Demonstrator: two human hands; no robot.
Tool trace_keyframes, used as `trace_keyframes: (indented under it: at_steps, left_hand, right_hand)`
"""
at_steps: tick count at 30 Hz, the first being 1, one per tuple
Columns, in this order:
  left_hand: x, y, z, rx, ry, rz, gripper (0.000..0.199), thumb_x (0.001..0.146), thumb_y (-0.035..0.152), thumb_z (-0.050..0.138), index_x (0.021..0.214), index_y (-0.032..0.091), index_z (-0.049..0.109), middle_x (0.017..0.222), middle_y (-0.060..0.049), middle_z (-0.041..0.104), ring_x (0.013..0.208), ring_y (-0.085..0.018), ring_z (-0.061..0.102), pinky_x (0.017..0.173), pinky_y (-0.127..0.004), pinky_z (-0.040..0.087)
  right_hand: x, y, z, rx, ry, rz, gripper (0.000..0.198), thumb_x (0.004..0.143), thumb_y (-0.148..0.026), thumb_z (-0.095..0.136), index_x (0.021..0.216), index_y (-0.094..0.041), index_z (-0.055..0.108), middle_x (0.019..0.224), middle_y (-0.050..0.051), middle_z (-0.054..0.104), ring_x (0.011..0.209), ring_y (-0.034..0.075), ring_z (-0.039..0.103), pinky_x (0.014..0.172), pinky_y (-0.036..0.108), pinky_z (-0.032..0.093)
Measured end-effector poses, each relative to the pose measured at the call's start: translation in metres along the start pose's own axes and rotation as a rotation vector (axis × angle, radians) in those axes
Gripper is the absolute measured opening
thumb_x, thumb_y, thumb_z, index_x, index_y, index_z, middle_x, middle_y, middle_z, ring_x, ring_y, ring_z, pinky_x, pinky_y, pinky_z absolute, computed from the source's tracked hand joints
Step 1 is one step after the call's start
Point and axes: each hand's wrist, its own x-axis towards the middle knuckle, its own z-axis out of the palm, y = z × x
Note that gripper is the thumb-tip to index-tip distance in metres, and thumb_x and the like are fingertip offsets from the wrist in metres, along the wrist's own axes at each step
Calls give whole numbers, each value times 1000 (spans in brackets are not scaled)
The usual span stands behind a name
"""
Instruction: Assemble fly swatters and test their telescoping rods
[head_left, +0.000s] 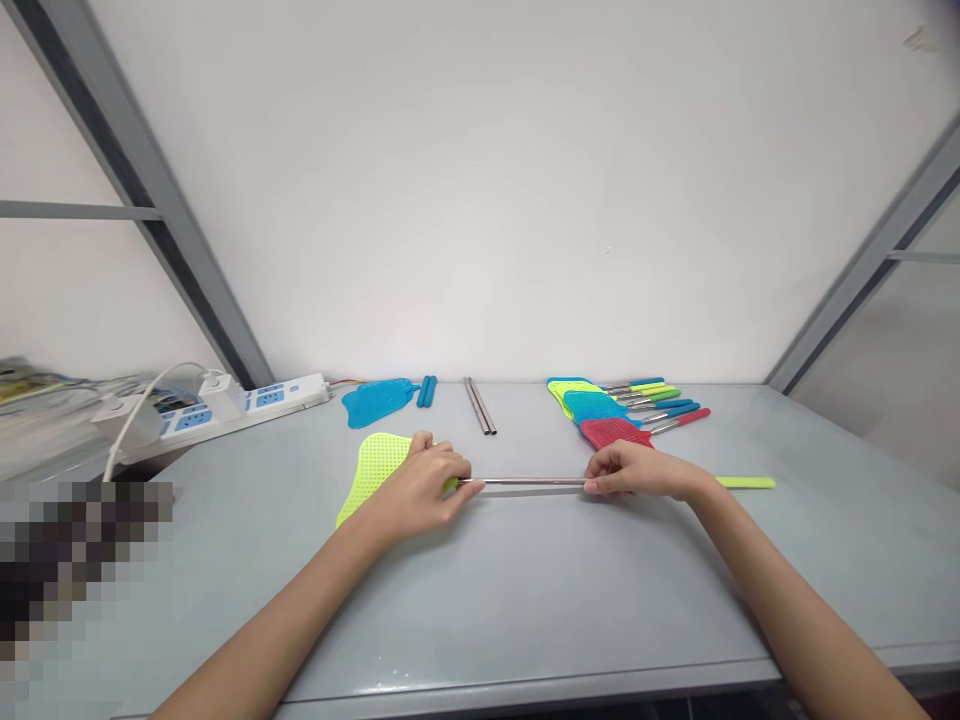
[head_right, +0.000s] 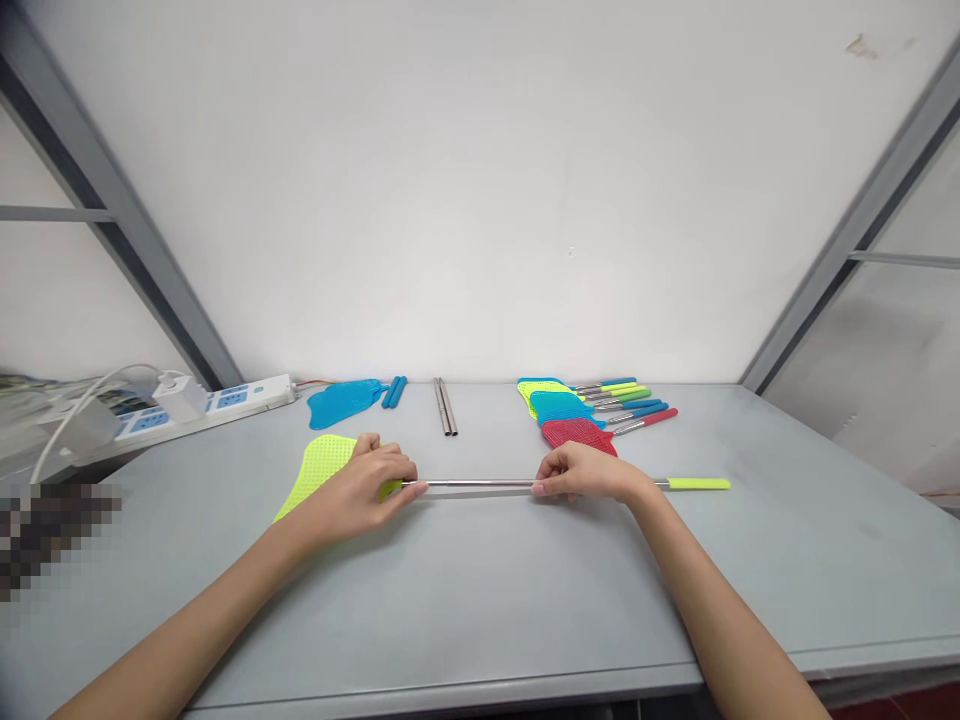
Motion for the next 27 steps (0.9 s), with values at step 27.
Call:
trace_keyframes:
  at_steps: [27]
  left_hand:
    - [-5,0,15,63,-2,107,23,80,11,31,61,17,42,59,0,45,68,-16,36,77,-38,22]
  right_hand:
    - [3,10,-6,-18,83,-91,30,70,-41,51,62,-13,58,55,-1,41,54,11,35,49,23,25]
